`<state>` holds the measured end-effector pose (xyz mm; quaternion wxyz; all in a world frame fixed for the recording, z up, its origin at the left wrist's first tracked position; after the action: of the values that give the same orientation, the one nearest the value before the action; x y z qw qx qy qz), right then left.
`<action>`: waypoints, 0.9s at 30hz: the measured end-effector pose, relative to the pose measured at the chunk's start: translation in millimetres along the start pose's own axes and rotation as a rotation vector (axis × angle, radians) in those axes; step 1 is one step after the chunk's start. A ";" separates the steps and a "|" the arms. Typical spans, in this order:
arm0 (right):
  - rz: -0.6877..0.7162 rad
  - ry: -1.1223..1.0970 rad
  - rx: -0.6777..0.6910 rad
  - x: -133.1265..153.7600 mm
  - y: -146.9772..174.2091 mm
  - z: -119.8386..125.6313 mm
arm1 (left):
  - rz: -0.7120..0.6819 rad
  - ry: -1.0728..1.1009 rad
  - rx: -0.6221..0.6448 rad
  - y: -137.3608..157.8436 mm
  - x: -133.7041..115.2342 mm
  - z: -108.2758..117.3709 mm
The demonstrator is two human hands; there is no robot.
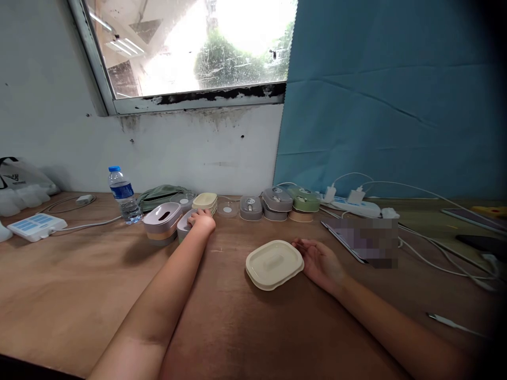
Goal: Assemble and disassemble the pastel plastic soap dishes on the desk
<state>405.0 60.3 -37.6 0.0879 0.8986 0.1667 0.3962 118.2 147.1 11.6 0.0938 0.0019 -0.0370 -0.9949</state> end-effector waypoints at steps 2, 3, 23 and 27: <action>-0.009 -0.022 -0.012 -0.8 0.8 -0.4 | 0.049 -0.019 0.020 -1.1 6.1 -0.4; -0.011 -0.023 -0.013 -0.9 1.2 -1.0 | 0.071 -0.031 0.031 -1.2 9.0 -0.4; -0.007 0.025 -0.049 -2.1 0.3 -0.5 | -0.521 -0.064 0.101 82.1 -77.0 52.0; 0.005 0.024 -0.054 -1.6 0.2 1.3 | -0.953 -0.067 0.324 128.4 -115.8 36.9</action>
<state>405.0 59.5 -39.5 0.1093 0.8914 0.1548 0.4118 255.5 45.6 57.5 -0.3737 0.0013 -0.1892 -0.9081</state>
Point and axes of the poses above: each hand's wrist, its own y-axis away from the middle knuckle, its own z-axis out of the back of the hand, x = y × z, the point moved 8 cm from there along -y, towards the middle knuckle, and after that the axes turned 7 degrees about -z, right-handed, at the moved point
